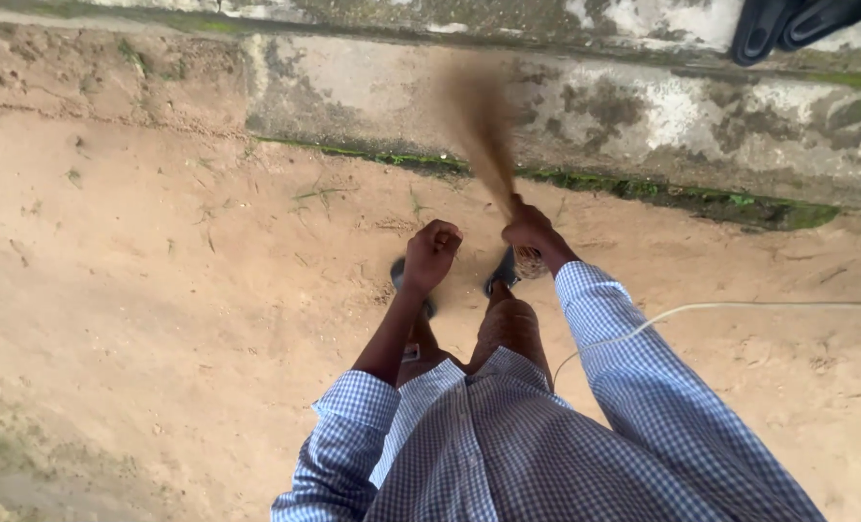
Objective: Sweeping the ground near the base of a wall with a handheld broom.
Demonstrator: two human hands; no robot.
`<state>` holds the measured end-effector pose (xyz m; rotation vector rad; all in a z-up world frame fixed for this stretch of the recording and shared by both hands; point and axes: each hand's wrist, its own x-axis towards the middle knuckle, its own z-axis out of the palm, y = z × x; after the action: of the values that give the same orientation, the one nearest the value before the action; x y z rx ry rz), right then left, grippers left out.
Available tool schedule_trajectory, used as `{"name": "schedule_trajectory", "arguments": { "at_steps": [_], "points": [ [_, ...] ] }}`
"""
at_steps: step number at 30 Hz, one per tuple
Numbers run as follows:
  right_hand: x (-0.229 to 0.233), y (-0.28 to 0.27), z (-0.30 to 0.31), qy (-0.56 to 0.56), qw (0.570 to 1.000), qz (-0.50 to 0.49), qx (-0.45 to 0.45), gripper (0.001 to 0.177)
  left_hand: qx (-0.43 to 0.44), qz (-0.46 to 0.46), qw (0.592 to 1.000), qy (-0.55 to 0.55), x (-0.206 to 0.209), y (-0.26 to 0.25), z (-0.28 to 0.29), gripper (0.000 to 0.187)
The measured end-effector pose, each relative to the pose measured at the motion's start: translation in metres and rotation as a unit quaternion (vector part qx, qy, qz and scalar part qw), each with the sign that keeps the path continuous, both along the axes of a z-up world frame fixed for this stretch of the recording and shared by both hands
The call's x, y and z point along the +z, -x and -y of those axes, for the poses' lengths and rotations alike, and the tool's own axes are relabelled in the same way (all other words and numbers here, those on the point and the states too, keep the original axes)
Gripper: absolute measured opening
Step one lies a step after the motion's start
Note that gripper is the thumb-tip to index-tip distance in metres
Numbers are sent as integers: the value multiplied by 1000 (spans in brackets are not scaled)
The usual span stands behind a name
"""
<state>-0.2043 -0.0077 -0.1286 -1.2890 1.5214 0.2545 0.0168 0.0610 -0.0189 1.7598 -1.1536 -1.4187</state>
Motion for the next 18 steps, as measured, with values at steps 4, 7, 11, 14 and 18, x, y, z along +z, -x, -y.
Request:
{"name": "schedule_trajectory", "arguments": {
  "at_steps": [4,7,11,14,18],
  "points": [
    [49,-6,-24,17,995,11,95,85,-37,56,998,9,-8,-20,2,13],
    [44,1,-71,87,995,40,-27,94,-63,-14,998,-4,-13,-36,4,13],
    [-16,17,-108,72,952,-156,-253,86,-106,3,994,-2,-21,-58,6,11],
    [-50,14,-118,50,958,-139,-244,74,-124,-2,992,-4,-30,-76,5,11],
    [10,-49,-110,-78,988,-21,-131,62,-154,12,988,-25,-21,-97,6,13]
  ]
}}
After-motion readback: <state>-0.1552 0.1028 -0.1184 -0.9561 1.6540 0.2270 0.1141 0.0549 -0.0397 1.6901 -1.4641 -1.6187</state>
